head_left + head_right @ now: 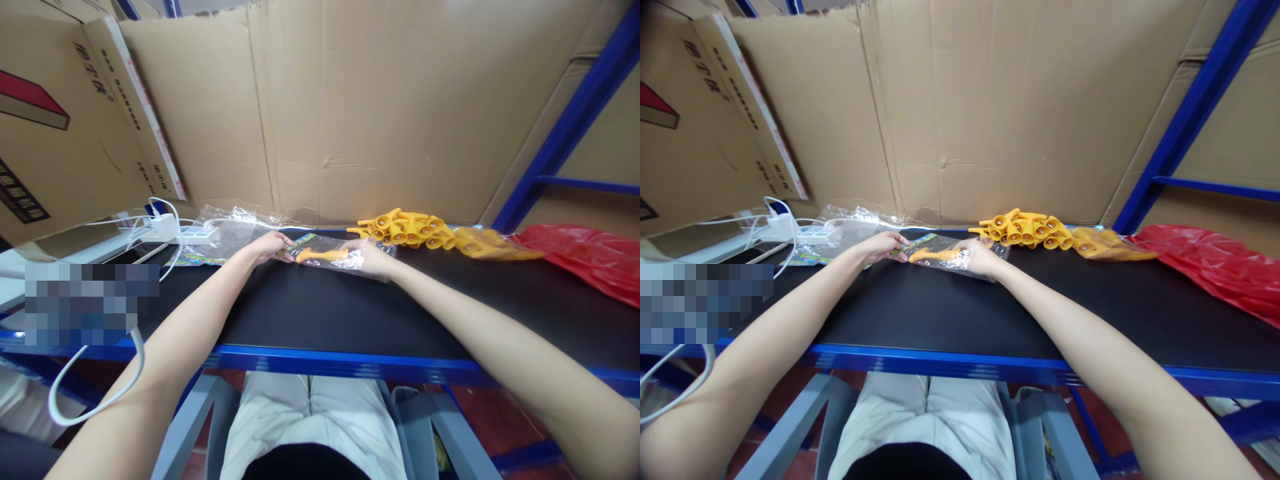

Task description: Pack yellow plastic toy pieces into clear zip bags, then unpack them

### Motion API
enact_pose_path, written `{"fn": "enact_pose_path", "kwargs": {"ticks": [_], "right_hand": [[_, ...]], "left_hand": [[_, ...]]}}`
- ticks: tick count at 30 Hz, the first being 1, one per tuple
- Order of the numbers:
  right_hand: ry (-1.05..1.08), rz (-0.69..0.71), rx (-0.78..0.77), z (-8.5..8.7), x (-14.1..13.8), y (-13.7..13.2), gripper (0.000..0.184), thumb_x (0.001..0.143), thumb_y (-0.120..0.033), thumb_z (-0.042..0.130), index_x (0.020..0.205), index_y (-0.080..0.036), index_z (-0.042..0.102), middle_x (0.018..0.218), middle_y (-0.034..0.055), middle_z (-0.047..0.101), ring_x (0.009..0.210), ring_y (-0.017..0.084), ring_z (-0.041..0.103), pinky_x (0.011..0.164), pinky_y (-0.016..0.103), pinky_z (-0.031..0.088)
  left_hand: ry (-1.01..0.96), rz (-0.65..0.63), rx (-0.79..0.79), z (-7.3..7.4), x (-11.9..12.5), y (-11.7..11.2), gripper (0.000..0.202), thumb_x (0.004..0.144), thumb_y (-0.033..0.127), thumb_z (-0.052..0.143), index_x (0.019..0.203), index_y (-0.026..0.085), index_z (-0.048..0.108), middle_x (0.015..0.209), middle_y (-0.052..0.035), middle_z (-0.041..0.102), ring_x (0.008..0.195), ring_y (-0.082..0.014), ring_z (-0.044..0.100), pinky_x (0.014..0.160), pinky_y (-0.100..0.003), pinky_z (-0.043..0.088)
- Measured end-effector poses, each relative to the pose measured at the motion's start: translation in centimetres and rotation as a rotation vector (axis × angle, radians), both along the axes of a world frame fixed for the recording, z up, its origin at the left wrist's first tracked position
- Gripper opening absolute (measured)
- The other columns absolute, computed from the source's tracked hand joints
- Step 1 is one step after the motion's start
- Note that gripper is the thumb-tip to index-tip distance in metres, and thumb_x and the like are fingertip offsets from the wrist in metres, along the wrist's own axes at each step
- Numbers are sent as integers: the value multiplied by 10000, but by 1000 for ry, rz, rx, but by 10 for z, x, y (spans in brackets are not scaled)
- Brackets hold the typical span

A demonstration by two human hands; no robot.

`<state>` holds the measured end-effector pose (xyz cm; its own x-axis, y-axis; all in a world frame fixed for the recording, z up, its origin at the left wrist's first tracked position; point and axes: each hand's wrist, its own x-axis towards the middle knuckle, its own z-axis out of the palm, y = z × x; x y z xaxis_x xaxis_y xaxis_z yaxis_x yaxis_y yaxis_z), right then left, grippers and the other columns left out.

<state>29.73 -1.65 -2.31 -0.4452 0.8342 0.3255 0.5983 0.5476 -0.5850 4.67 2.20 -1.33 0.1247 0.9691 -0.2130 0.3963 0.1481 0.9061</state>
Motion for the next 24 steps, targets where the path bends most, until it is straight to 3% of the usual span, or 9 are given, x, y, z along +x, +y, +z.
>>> {"fn": "enact_pose_path", "kwargs": {"ticks": [5, 8, 12, 17, 20, 24], "right_hand": [[-17, -152, -7, -7, -1, 7, 267, 681, -288, 631, 869, -110, 696, 782, 76, 674, 728, 200, 611, 639, 285, 467], [-5, -178, -84, -9, -3, 10, 290, 689, -292, 641, 895, -96, 701, 764, 76, 666, 709, 188, 608, 630, 281, 472], [33, -47, -212, -6, -2, 9, 335, 692, -259, 656, 988, -104, 685, 904, 93, 681, 809, 187, 622, 737, 293, 491], [41, 98, -273, -1, 5, 2, 361, 727, -168, 620, 1085, -203, 648, 1073, 56, 663, 952, 175, 611, 889, 336, 460], [26, 102, -292, 3, 5, -4, 370, 740, -178, 627, 1109, -204, 637, 1035, 60, 674, 940, 176, 619, 884, 337, 467], [0, 124, -329, 7, 3, -11, 395, 735, -227, 659, 1128, -221, 623, 1067, 48, 661, 959, 170, 609, 851, 320, 480]], "left_hand": [[-54, -103, -33, 0, 13, -8, 305, 770, -24, 405, 1028, 103, 505, 598, -13, 598, 579, -143, 658, 730, -326, 543], [-57, -116, -54, 1, 17, -12, 333, 767, -45, 373, 1045, 104, 478, 607, -24, 609, 600, -146, 666, 715, -314, 547], [-41, -102, -68, 1, 16, -11, 259, 751, -10, 434, 964, 120, 506, 637, -34, 625, 632, -150, 665, 698, -297, 547], [32, -96, 11, -1, 7, -4, 108, 728, 91, 510, 804, 149, 561, 638, 3, 599, 569, -110, 591, 581, -253, 517], [126, -77, 72, -3, 4, -2, 95, 721, 108, 521, 782, 151, 580, 624, 18, 583, 522, -78, 534, 516, -196, 452], [176, -55, 109, -5, 4, -1, 106, 704, 96, 551, 786, 142, 600, 631, 17, 594, 528, -70, 525, 536, -185, 423]]}}
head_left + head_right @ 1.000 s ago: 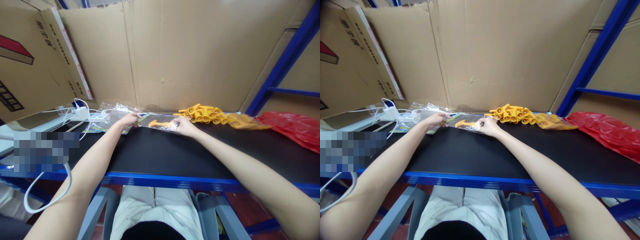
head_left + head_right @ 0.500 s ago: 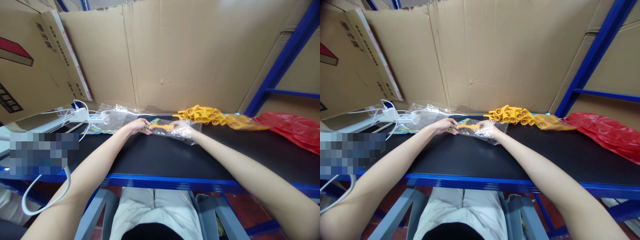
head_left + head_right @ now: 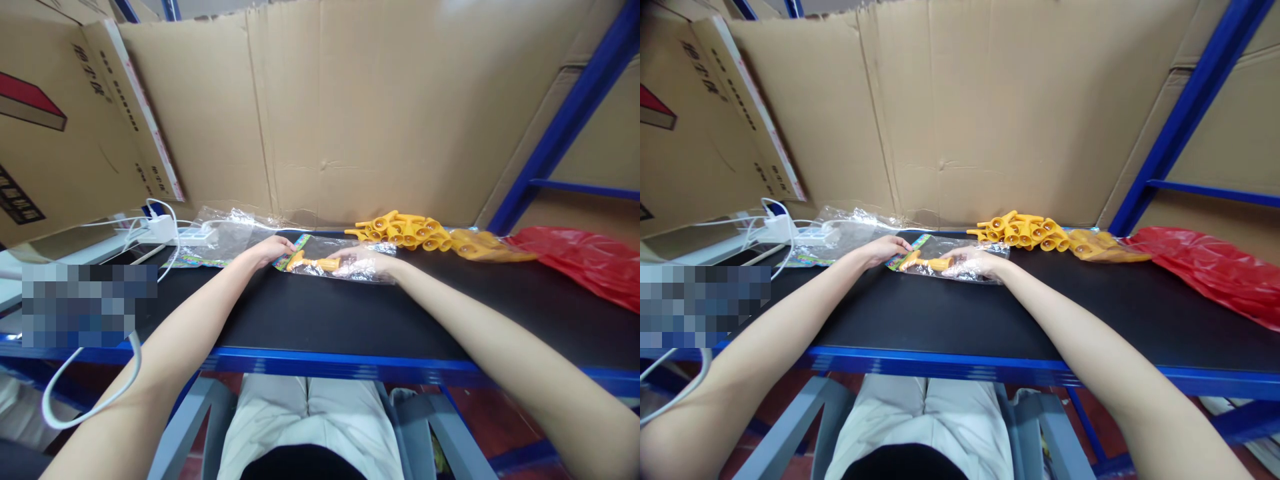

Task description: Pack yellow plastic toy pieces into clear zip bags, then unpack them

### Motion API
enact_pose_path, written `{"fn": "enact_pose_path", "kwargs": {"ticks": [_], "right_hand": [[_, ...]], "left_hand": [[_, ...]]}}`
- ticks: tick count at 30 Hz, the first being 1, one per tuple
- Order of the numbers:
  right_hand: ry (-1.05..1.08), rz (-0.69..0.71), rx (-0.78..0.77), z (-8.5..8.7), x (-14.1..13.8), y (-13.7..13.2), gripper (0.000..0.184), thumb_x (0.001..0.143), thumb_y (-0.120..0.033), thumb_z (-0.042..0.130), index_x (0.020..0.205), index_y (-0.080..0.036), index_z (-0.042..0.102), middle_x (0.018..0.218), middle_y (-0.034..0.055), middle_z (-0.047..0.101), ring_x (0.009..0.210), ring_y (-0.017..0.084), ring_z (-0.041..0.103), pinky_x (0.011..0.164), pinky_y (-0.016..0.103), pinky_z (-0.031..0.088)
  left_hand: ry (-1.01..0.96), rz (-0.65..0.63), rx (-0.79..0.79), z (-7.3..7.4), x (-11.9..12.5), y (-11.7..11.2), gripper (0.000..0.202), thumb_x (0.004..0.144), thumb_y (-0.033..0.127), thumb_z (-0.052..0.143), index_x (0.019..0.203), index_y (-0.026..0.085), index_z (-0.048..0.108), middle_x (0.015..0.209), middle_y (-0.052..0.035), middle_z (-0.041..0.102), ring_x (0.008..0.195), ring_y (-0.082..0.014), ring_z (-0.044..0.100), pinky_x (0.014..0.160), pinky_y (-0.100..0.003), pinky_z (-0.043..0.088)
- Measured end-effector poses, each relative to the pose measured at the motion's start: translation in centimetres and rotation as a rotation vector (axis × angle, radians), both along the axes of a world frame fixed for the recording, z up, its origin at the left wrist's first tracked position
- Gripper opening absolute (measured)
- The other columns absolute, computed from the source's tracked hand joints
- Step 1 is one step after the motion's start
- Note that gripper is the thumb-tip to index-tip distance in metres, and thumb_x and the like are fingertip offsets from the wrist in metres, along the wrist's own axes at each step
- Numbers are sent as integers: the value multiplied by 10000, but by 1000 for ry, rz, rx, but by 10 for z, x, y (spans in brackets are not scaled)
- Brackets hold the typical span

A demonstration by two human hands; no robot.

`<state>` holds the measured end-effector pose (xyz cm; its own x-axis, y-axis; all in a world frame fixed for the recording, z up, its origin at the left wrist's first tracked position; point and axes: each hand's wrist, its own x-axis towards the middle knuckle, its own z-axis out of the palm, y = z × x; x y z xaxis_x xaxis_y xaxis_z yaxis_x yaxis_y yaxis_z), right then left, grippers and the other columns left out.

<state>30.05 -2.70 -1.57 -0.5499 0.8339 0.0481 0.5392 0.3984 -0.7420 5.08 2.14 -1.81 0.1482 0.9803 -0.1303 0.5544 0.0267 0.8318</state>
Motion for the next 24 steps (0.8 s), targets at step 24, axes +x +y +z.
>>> {"fn": "enact_pose_path", "kwargs": {"ticks": [24], "right_hand": [[-42, -327, 406, 0, 12, 20, 232, 798, -279, 530, 889, -131, 684, 895, 82, 672, 822, 191, 612, 797, 340, 472]], "left_hand": [[396, 211, 330, -1, -18, 13, 410, 647, 116, 540, 1049, 193, 535, 846, -85, 653, 844, -246, 627, 720, -332, 467]]}}
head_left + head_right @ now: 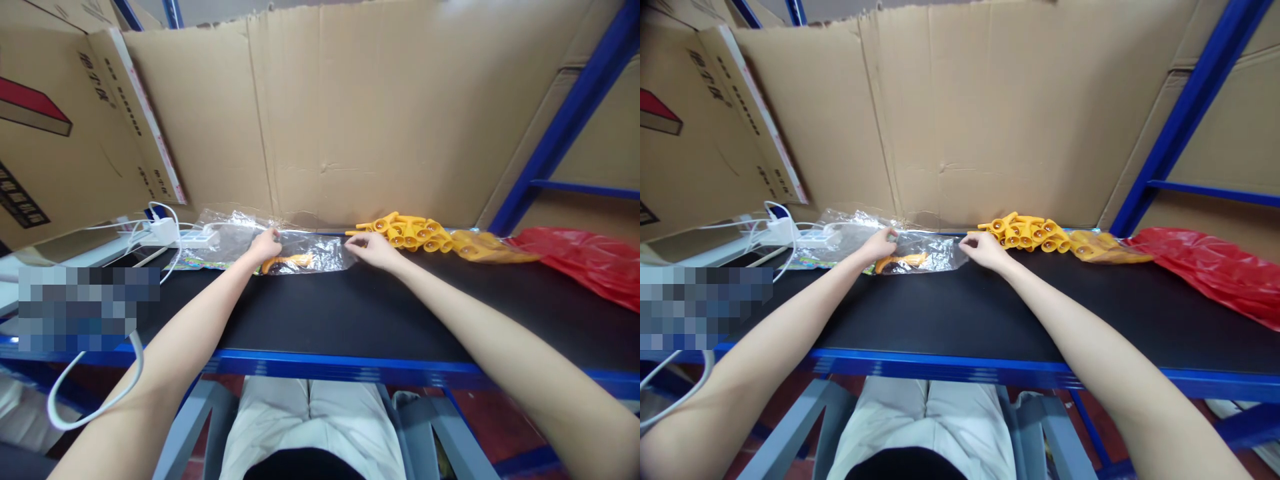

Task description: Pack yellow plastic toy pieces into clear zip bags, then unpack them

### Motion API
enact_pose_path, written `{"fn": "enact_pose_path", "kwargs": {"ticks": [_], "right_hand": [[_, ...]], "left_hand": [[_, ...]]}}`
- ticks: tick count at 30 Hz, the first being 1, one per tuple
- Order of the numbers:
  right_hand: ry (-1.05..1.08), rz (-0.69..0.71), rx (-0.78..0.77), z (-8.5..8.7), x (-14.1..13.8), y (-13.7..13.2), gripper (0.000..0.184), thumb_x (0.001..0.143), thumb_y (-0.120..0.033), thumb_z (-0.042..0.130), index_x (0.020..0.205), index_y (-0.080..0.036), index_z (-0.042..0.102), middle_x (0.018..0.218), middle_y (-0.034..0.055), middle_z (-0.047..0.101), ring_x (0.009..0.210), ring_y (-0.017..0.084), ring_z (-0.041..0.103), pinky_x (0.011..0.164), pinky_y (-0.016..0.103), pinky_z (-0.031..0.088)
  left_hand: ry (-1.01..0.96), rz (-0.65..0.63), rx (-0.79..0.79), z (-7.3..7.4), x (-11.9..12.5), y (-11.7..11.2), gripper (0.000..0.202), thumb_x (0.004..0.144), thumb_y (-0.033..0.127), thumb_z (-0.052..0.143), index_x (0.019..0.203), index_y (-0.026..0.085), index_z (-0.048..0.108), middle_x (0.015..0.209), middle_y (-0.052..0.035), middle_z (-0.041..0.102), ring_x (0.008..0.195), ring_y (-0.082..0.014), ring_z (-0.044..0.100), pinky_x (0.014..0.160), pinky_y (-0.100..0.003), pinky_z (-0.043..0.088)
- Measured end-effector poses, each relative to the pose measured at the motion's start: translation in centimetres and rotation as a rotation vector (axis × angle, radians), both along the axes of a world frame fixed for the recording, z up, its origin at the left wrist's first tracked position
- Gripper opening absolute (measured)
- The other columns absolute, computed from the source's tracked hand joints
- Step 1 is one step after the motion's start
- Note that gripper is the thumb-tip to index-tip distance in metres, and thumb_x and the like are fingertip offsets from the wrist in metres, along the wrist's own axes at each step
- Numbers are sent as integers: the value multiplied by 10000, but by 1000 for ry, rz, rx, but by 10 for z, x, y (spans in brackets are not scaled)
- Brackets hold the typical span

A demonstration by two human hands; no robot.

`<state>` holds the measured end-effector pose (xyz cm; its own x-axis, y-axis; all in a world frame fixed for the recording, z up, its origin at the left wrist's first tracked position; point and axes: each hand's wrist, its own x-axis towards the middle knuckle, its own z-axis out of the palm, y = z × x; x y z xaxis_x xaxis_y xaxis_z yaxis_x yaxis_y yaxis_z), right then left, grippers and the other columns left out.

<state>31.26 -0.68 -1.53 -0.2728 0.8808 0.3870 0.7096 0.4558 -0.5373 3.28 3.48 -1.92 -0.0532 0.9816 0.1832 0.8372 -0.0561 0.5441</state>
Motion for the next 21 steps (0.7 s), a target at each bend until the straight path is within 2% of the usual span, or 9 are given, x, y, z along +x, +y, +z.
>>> {"fn": "enact_pose_path", "kwargs": {"ticks": [2, 4, 7, 10, 12, 15, 17, 21], "right_hand": [[-83, -136, 207, -5, 11, 10, 246, 801, -214, 494, 949, -122, 668, 988, 107, 651, 911, 207, 591, 851, 355, 449], [-205, -233, 329, -10, 20, 18, 322, 798, -204, 487, 1078, -125, 627, 1120, 128, 605, 1061, 244, 531, 915, 396, 407], [-403, -306, 339, -20, 29, 22, 418, 820, -249, 472, 1220, -149, 544, 1305, 127, 496, 1220, 277, 408, 999, 471, 311], [-591, -317, 289, -27, 29, 23, 421, 849, -317, 448, 1234, -171, 532, 1385, 103, 423, 1307, 292, 284, 1051, 546, 167], [-665, -328, 271, -30, 27, 23, 419, 855, -347, 437, 1227, -181, 536, 1389, 94, 419, 1324, 300, 238, 1046, 576, 122], [-704, -366, 280, -30, 25, 21, 402, 850, -326, 430, 1202, -173, 547, 1357, 104, 449, 1286, 307, 278, 1006, 590, 165], [-724, -386, 305, -28, 24, 20, 371, 851, -293, 412, 1158, -159, 572, 1304, 122, 490, 1233, 311, 327, 964, 583, 211], [-782, -391, 349, -24, 24, 18, 351, 851, -317, 422, 1087, -130, 601, 1210, 151, 534, 1146, 320, 365, 904, 541, 258]], "left_hand": [[158, 57, 4, 0, -6, 2, 455, 656, 152, 548, 1109, 190, 513, 1006, -135, 643, 964, -300, 603, 770, -371, 458], [239, 87, -32, 0, -7, -1, 502, 680, 187, 540, 1178, 180, 468, 1088, -165, 620, 1023, -322, 582, 798, -389, 454], [335, 141, -63, 3, -2, -12, 552, 712, 229, 534, 1243, 156, 405, 1156, -194, 581, 1062, -337, 560, 840, -424, 446], [457, 172, 31, 4, 5, -20, 588, 724, 258, 541, 1277, 141, 376, 1315, -210, 452, 1171, -357, 471, 918, -472, 405], [511, 123, 155, 1, 7, -20, 582, 751, 260, 508, 1300, 134, 362, 1421, -195, 324, 1284, -345, 341, 997, -478, 340], [529, 11, 265, -8, 6, -8, 563, 796, 264, 429, 1335, 127, 340, 1499, -142, 186, 1379, -291, 151, 1091, -461, 204], [524, -63, 206, -17, 5, 3, 565, 819, 293, 378, 1357, 127, 327, 1511, -116, 163, 1391, -274, 108, 1105, -454, 172], [509, -198, -22, -29, 3, 21, 543, 864, 324, 236, 1349, 125, 377, 1466, -98, 304, 1368, -222, 218, 1097, -370, 216]]}}
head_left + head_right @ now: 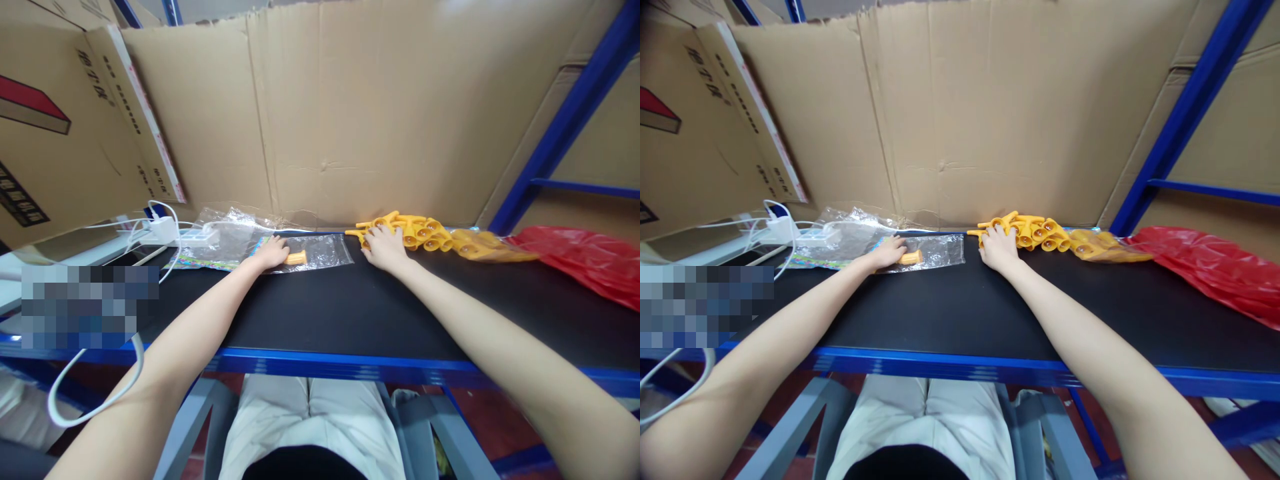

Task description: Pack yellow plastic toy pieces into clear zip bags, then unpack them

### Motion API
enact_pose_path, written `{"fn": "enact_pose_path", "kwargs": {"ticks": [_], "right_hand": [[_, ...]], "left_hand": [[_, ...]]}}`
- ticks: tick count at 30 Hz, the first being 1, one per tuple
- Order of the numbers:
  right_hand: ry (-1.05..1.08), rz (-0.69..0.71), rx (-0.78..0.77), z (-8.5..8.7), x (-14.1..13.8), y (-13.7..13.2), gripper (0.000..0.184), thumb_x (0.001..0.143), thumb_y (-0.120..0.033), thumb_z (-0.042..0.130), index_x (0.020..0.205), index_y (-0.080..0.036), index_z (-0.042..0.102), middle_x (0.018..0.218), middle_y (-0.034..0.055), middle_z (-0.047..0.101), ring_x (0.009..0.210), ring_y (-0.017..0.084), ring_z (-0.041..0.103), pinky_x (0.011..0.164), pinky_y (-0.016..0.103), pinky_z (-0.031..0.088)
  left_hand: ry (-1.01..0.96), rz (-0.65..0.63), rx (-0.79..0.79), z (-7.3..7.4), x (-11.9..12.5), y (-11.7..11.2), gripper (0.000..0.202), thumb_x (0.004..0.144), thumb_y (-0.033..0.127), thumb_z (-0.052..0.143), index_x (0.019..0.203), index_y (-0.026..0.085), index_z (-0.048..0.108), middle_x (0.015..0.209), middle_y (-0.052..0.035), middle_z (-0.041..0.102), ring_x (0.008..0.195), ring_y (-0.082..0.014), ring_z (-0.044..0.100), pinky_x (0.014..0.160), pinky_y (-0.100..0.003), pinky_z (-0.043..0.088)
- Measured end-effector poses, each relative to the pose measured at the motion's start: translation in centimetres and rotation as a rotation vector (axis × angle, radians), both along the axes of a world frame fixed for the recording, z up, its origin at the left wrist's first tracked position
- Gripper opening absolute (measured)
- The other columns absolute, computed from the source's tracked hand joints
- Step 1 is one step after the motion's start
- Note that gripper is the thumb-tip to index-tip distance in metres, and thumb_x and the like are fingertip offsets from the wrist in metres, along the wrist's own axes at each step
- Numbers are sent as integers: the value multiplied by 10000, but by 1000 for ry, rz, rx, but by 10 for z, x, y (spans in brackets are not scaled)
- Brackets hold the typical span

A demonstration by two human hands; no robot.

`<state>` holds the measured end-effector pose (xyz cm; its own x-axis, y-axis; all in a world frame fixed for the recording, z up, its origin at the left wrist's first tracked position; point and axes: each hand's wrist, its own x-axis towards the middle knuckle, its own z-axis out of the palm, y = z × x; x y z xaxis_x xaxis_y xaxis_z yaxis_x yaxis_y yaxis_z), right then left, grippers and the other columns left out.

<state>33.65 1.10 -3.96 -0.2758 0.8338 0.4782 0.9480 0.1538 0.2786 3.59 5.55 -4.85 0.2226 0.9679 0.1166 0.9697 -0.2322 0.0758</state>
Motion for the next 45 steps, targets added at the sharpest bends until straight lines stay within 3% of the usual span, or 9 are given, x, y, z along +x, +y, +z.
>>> {"fn": "enact_pose_path", "kwargs": {"ticks": [8, 14, 18, 22, 29, 35, 40, 45], "right_hand": [[-101, -4, 80, 5, -5, -4, 371, 861, -379, 442, 1014, -82, 603, 1099, 178, 563, 1066, 302, 414, 850, 435, 286], [14, -106, -91, 4, -9, -2, 437, 846, -402, 435, 1074, -44, 539, 886, 161, 653, 847, 267, 584, 811, 374, 328], [119, -144, -169, 4, -10, -1, 384, 816, -320, 421, 1082, -72, 545, 942, 160, 655, 879, 274, 600, 793, 373, 358], [210, -176, -229, 7, -7, -1, 378, 791, -341, 436, 1045, -105, 588, 1015, 161, 642, 903, 289, 602, 738, 368, 406], [306, -162, -238, 8, -2, -1, 323, 820, -381, 451, 980, -147, 606, 978, 136, 653, 880, 278, 618, 729, 366, 446], [532, -77, -165, 12, 3, 5, 278, 784, -313, 522, 974, -134, 617, 922, 125, 656, 855, 246, 614, 741, 338, 465], [836, 73, -88, 28, 6, 2, 313, 755, -299, 582, 1010, -121, 621, 843, 96, 658, 764, 191, 608, 711, 309, 479], [1056, 266, -333, 44, 13, -11, 403, 745, -356, 618, 1081, -135, 588, 804, 76, 656, 631, 136, 580, 592, 271, 475]], "left_hand": [[-3, -37, -70, -1, -2, 3, 585, 872, 331, 188, 1395, 103, 320, 1491, -89, 235, 1376, -204, 187, 1101, -335, 194], [4, -78, -74, -3, 2, 3, 583, 869, 338, 183, 1386, 119, 340, 1479, -75, 265, 1371, -197, 209, 1101, -357, 206], [4, -103, -77, -3, 4, 2, 573, 866, 339, 190, 1376, 141, 361, 1471, -59, 290, 1368, -198, 218, 1100, -360, 211], [1, -104, -83, -2, 4, 3, 573, 867, 336, 195, 1376, 135, 363, 1468, -75, 297, 1370, -206, 211, 1096, -371, 211], [4, -75, -89, 0, 4, 0, 560, 862, 341, 227, 1370, 155, 373, 1469, -80, 292, 1369, -221, 215, 1092, -414, 208], [6, -59, -103, 0, -1, 2, 568, 860, 339, 226, 1379, 148, 359, 1472, -75, 284, 1372, -223, 202, 1098, -418, 189], [0, -39, -79, -1, -8, 8, 543, 863, 340, 229, 1358, 187, 395, 1457, -60, 321, 1365, -220, 226, 1090, -418, 208], [-5, -22, -83, -2, -15, 11, 543, 861, 347, 242, 1352, 180, 402, 1457, -62, 326, 1365, -193, 226, 1093, -361, 213]]}}
